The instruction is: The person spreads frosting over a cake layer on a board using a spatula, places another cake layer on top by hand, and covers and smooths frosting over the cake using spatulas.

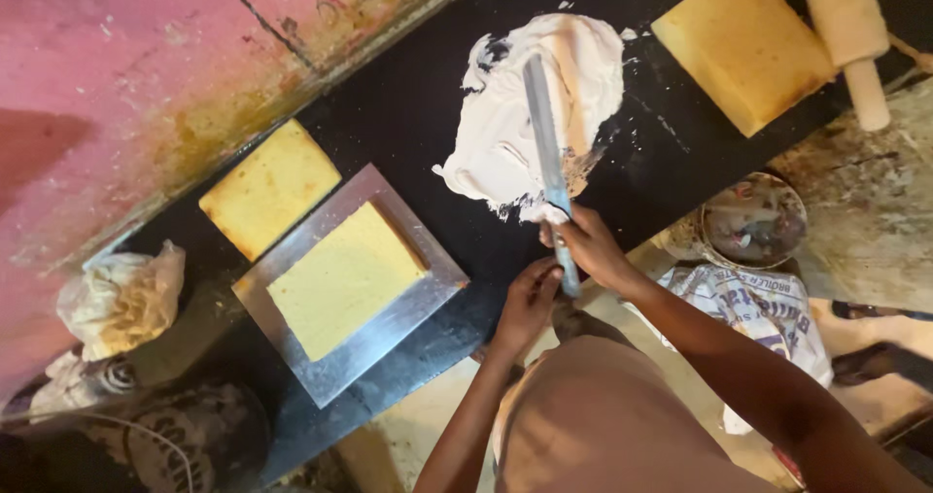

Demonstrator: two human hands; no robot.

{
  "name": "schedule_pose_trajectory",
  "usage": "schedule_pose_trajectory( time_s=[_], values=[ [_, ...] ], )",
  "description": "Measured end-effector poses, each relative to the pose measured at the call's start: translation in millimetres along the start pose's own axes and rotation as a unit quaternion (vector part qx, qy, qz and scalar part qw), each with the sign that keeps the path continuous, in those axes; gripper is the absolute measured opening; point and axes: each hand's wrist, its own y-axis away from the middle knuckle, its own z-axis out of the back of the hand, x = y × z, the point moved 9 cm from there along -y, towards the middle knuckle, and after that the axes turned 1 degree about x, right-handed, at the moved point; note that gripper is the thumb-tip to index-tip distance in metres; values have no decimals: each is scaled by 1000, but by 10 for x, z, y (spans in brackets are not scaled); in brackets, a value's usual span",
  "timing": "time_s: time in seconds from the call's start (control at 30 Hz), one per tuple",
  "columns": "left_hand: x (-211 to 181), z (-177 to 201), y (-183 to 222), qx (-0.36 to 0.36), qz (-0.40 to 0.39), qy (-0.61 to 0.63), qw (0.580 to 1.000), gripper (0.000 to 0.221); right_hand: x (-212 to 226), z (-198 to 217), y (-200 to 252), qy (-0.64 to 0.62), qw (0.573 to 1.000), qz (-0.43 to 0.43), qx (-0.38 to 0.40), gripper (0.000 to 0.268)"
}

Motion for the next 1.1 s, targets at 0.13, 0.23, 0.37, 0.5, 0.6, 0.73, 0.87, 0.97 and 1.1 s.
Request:
schedule_pose_trajectory(
  time_s=[0.13, 0.23, 0.37, 0.5, 0.6, 0.73, 0.87, 0.97, 1.1],
  values=[
    [-189, 397, 207, -15, 43, -85, 995, 34, 58, 45, 262, 88, 996, 1, -17, 29],
    [-454, 908, 439, -72, -46, -149, 985, 32, 26, 41, 379, 75, 995, -39, -54, 30],
    [-648, 1638, 761, -191, -80, -225, 952, 29, 61, -108, 398, 4, 995, -41, -89, 29],
    [-531, 2221, 941, -268, 10, -207, 941, 34, 181, -180, 428, -34, 992, -30, -121, 35],
    [-809, 2413, 987, -256, -109, -434, 857, 35, 302, -41, 476, -51, 983, 1, -176, 29],
    [-731, 2789, 748, -231, -104, -598, 760, 61, 415, 310, 667, -82, 961, 30, -264, 29],
    [-433, 3078, 534, -220, -29, -657, 720, 76, 528, 946, 1177, -127, 891, 60, -432, 16],
    [-272, 3175, 467, -217, -8, -643, 735, 76, 393, 1436, 1620, -192, 843, 123, -488, 11],
    [-205, 3214, 483, -220, -31, -650, 726, 77, -58, 2187, 2315, -227, 767, 181, -572, 9]
  ],
)
